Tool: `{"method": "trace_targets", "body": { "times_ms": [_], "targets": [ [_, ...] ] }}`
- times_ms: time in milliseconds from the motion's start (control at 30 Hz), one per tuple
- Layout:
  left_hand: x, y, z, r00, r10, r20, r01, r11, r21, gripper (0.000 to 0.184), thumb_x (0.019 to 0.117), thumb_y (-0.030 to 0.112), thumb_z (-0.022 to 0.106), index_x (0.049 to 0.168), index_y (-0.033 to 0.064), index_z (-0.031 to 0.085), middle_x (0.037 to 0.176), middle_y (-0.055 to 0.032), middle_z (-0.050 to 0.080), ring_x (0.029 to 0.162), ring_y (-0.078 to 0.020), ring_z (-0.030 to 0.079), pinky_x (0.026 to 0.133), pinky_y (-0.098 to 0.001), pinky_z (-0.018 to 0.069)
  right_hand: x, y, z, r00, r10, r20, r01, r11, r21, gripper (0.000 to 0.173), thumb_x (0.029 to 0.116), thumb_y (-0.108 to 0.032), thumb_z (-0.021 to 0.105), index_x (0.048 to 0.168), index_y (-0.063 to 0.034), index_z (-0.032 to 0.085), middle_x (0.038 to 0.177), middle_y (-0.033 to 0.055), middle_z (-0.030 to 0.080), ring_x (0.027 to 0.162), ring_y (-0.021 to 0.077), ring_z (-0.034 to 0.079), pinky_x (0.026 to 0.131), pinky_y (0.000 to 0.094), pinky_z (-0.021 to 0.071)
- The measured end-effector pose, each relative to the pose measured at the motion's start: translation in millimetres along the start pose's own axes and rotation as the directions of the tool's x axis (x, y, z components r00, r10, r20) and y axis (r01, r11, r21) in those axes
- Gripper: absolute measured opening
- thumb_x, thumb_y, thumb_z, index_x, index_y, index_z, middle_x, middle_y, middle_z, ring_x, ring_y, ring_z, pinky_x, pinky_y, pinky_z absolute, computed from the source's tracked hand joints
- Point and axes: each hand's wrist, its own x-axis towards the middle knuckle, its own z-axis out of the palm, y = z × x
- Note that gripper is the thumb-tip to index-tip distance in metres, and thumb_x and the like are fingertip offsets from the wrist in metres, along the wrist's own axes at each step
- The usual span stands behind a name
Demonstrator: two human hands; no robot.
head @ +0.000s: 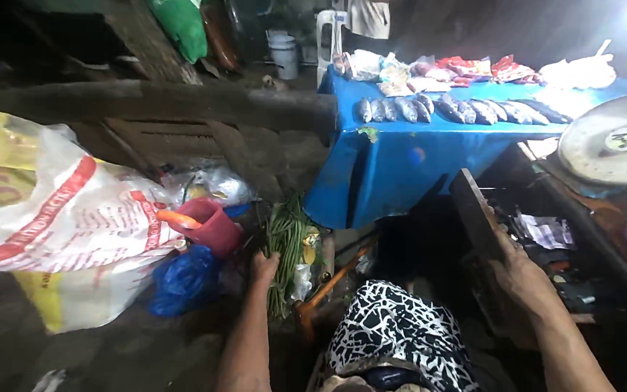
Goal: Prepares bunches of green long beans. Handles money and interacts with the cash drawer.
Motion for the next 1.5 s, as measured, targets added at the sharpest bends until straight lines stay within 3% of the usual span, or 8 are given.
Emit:
{"method": "trace_targets", "body": {
  "times_ms": [200,300,467,633,1000,1267,1400,1500],
  "targets": [
    [15,39,-20,0.987,0.087,-0.138,-0.108,0.982,-0.153,0.056,0.1048,0.029,0.057,0.146,-0.0066,0.043,0.116,-0.0247,0.066,0.097,-0.0307,0.069,0.091,-0.0488,0.055,2,-3,-1,1.0,0.01,0.004,-0.01,1.0,0.016,0.076,0.1018,-0.021,0.061,0.165,-0.0299,0.02,0.144,0.0314,0.051,0.115,0.0534,0.062,0.093,0.0689,0.0502],
    [19,71,-32,0.97,0.083,-0.229,-0.111,0.987,-0.114,0.069,0.096,0.04,0.072,0.143,-0.0061,0.05,0.132,-0.033,0.059,0.12,-0.0448,0.061,0.103,-0.0613,0.0472,3,-2,0,1.0,0.013,0.001,-0.013,1.0,0.008,0.077,0.1018,-0.023,0.061,0.165,-0.0292,0.019,0.144,0.0312,0.051,0.116,0.0532,0.061,0.094,0.0692,0.0497],
    [-6,138,-60,0.972,0.221,-0.083,-0.188,0.937,0.296,0.055,0.0926,0.034,0.075,0.132,-0.0016,0.061,0.125,-0.0319,0.064,0.121,-0.0498,0.06,0.1,-0.0695,0.0452,2,2,2,0.999,-0.029,-0.015,0.029,0.999,0.037,0.075,0.1012,-0.019,0.062,0.165,-0.0256,0.022,0.142,0.0341,0.052,0.117,0.0569,0.059,0.094,0.0732,0.047],
    [-10,138,-88,0.963,0.263,-0.063,-0.19,0.823,0.535,0.031,0.0972,0.02,0.064,0.122,0.0012,0.066,0.115,-0.03,0.068,0.111,-0.0499,0.065,0.089,-0.0701,0.0505,1,3,2,0.997,-0.069,-0.045,0.071,0.996,0.061,0.074,0.1009,-0.019,0.062,0.164,-0.0264,0.025,0.138,0.0351,0.054,0.115,0.0572,0.06,0.092,0.0742,0.047],
    [-49,152,-156,0.931,0.291,-0.219,-0.247,0.946,0.208,0.036,0.0918,0.022,0.07,0.116,-0.0034,0.066,0.113,-0.0295,0.066,0.108,-0.0469,0.064,0.091,-0.0697,0.048,-3,13,2,0.988,-0.136,-0.067,0.143,0.985,0.101,0.072,0.1001,-0.022,0.062,0.163,-0.0226,0.028,0.142,0.0361,0.051,0.123,0.059,0.054,0.097,0.0775,0.0421],
    [-79,168,-154,0.929,0.339,-0.146,-0.321,0.938,0.135,0.035,0.0907,0.021,0.072,0.117,-0.0007,0.067,0.11,-0.026,0.068,0.104,-0.0433,0.065,0.088,-0.0673,0.0492,-8,20,4,0.936,-0.267,-0.229,0.304,0.942,0.145,0.059,0.0986,-0.016,0.06,0.155,-0.0083,0.044,0.152,0.0298,0.046,0.138,0.0515,0.046,0.111,0.0696,0.0358],
    [-92,172,-147,0.903,0.416,-0.105,-0.402,0.906,0.135,0.029,0.0909,0.019,0.072,0.11,-0.0022,0.067,0.102,-0.0238,0.067,0.096,-0.0396,0.065,0.083,-0.0637,0.0495,-10,21,7,0.941,-0.259,-0.217,0.288,0.95,0.118,0.055,0.0996,-0.017,0.061,0.152,-0.0064,0.049,0.149,0.0316,0.048,0.136,0.0539,0.047,0.11,0.0711,0.0357],
    [-87,168,-143,0.904,0.412,-0.113,-0.395,0.907,0.146,0.037,0.0927,0.023,0.071,0.119,-0.0017,0.066,0.11,-0.0259,0.068,0.103,-0.0416,0.066,0.089,-0.0647,0.0494,-11,19,7,0.963,-0.221,-0.155,0.238,0.967,0.096,0.056,0.1016,-0.017,0.059,0.155,-0.0098,0.045,0.15,0.0314,0.048,0.132,0.0553,0.05,0.105,0.0728,0.0398]
  ]
}}
